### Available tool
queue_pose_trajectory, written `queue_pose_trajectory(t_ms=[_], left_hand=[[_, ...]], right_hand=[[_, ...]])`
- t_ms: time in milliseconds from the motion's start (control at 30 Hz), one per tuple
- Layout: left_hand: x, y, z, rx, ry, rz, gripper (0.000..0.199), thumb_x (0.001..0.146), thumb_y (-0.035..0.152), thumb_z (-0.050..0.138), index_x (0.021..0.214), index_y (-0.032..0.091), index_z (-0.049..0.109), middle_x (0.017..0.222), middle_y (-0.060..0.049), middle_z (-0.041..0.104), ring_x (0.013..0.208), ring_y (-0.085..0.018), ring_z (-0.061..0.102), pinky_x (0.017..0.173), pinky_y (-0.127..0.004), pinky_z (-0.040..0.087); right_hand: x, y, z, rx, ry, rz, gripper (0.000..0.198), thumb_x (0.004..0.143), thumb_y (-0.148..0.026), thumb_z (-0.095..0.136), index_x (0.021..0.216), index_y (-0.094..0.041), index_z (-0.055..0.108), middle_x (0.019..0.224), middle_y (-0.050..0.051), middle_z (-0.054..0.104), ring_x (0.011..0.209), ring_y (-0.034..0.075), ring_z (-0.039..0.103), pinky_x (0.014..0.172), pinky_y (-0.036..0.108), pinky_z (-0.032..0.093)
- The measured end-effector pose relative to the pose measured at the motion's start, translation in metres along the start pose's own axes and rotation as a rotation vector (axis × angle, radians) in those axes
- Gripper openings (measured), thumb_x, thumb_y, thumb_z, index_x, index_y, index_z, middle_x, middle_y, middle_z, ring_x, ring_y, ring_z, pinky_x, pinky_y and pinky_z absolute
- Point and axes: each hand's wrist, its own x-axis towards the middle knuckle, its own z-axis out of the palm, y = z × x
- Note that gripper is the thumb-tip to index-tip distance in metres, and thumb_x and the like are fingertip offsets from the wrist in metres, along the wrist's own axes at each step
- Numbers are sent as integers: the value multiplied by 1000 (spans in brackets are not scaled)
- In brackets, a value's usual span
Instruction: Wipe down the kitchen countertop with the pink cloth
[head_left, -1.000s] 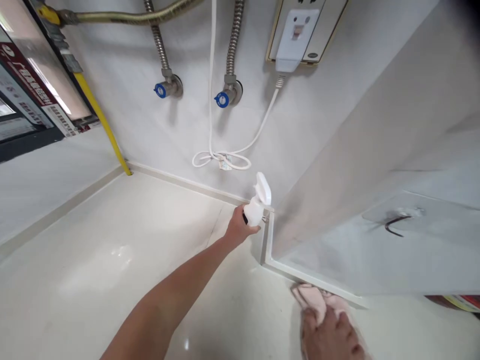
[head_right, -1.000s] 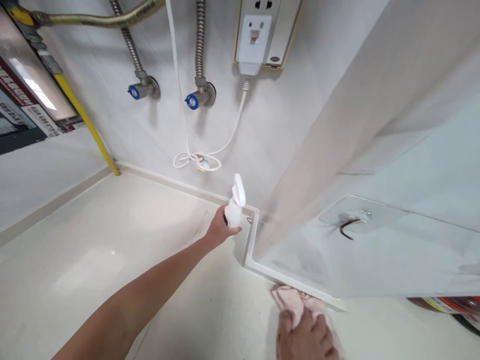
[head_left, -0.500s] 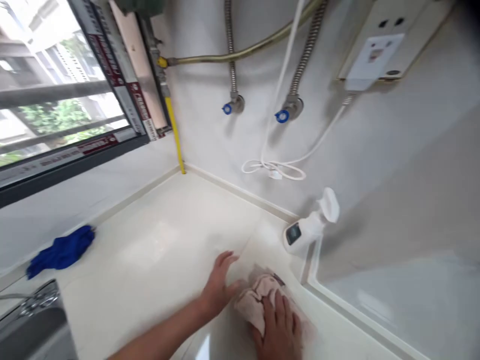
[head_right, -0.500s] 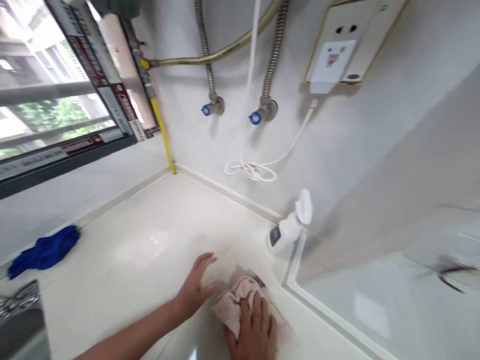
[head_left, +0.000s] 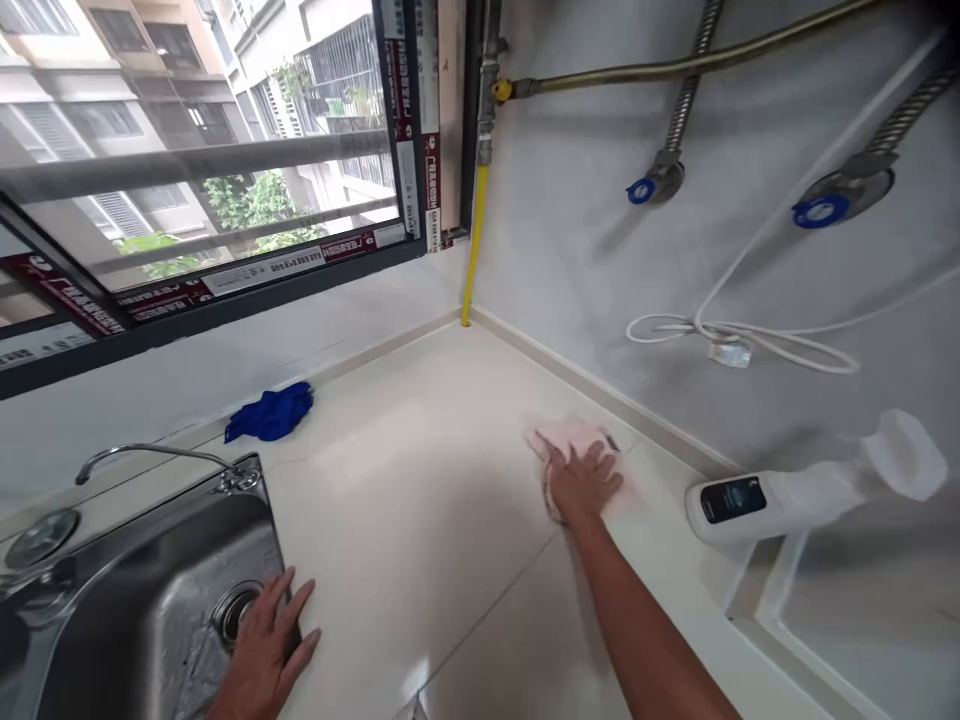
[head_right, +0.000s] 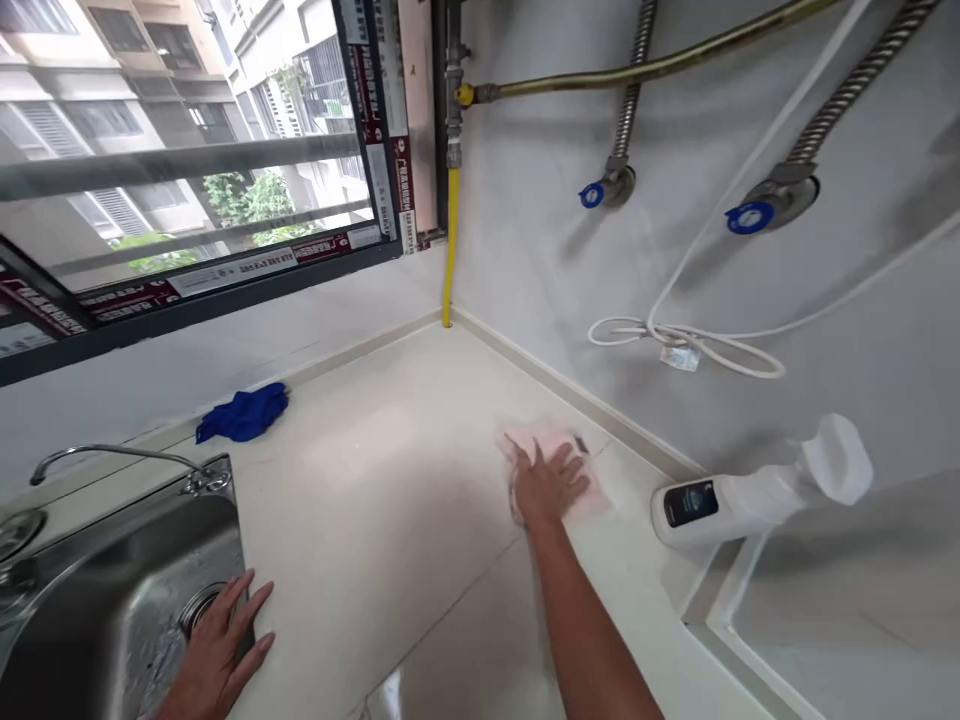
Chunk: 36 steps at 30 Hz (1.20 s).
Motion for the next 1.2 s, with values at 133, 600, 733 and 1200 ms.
queue_pose_trajectory(t_ms=[133, 600, 733, 1200], left_hand=[[4, 10, -12, 92, -62, -46, 51, 91, 41, 46, 142, 36, 51, 155, -2, 44, 142, -27, 40, 113, -49, 37], [2, 21, -17, 13, -92, -59, 48, 94, 41, 47, 141, 34, 51, 155, -6, 43, 138, -28, 44, 111, -52, 37], [1, 22, -16, -31, -122, -79, 47, 95, 40, 46, 142, 34, 50, 156, -7, 42, 139, -29, 42, 111, -54, 36], [3, 22, -19, -58, -85, -66, 46, 98, 23, 35, 140, 25, 52, 155, -10, 43, 129, -24, 51, 103, -46, 38]], right_hand=[[-69, -65, 11, -6, -61, -262, 54, 102, -48, 28, 150, -29, 41, 163, 14, 16, 147, 41, 9, 112, 63, 9], [-107, 69, -7, -186, -8, -184, 64, 95, -54, 34, 152, -24, 37, 161, 15, 20, 147, 38, 15, 112, 61, 15], [-100, 22, 0, -159, 30, 11, 65, 98, -53, 21, 152, -19, 37, 160, 23, 18, 145, 45, 14, 105, 70, 15], [-365, -93, 21, -102, -213, -714, 62, 91, -42, 57, 150, -40, 38, 165, 6, 16, 149, 39, 10, 114, 67, 7]])
